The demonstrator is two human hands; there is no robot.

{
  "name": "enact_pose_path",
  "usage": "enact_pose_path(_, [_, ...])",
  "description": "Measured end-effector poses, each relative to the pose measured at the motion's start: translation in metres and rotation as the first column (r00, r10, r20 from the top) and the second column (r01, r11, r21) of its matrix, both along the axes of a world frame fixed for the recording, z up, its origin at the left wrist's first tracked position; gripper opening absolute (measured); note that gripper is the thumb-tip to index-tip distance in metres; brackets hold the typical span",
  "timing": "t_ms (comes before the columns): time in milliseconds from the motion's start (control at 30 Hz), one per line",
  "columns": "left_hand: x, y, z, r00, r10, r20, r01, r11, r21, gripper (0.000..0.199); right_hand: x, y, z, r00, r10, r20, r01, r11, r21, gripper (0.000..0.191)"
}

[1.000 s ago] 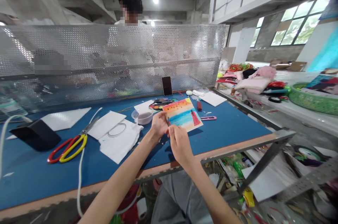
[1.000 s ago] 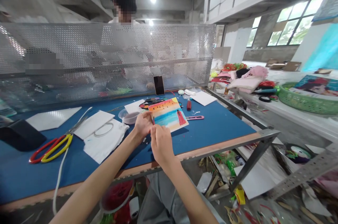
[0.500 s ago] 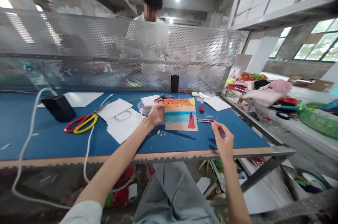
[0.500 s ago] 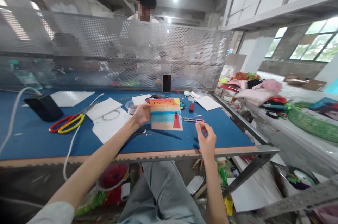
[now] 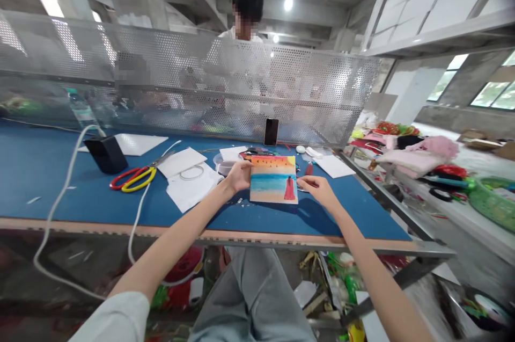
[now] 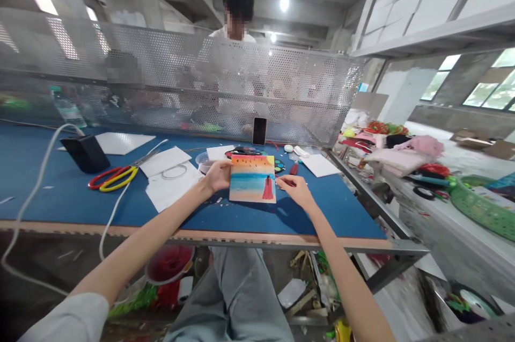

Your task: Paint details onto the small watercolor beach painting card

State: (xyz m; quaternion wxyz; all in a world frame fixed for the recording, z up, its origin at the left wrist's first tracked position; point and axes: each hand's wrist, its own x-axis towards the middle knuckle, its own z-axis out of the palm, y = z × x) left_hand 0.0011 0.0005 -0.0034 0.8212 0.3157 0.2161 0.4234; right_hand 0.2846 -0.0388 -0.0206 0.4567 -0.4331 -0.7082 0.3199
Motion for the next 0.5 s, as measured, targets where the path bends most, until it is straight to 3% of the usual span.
enact_pose_path(200, [0.002, 0.001, -0.003, 0.998, 0.064, -0.015, -0.064, 0.997, -0.044, 0.02, 0.002, 0.018, 0.014, 0.997, 0.013, 0.073, -0.012, 1.0, -0.015, 0.054])
enact_pose_path(500, [0.004, 0.002, -0.004, 0.999, -0.001, 0.037, 0.001, 1.0, 0.008, 0.033, 0.0, 0.039, 0.021, 0.994, 0.102, 0.028, -0.102, 0.995, -0.013, 0.047])
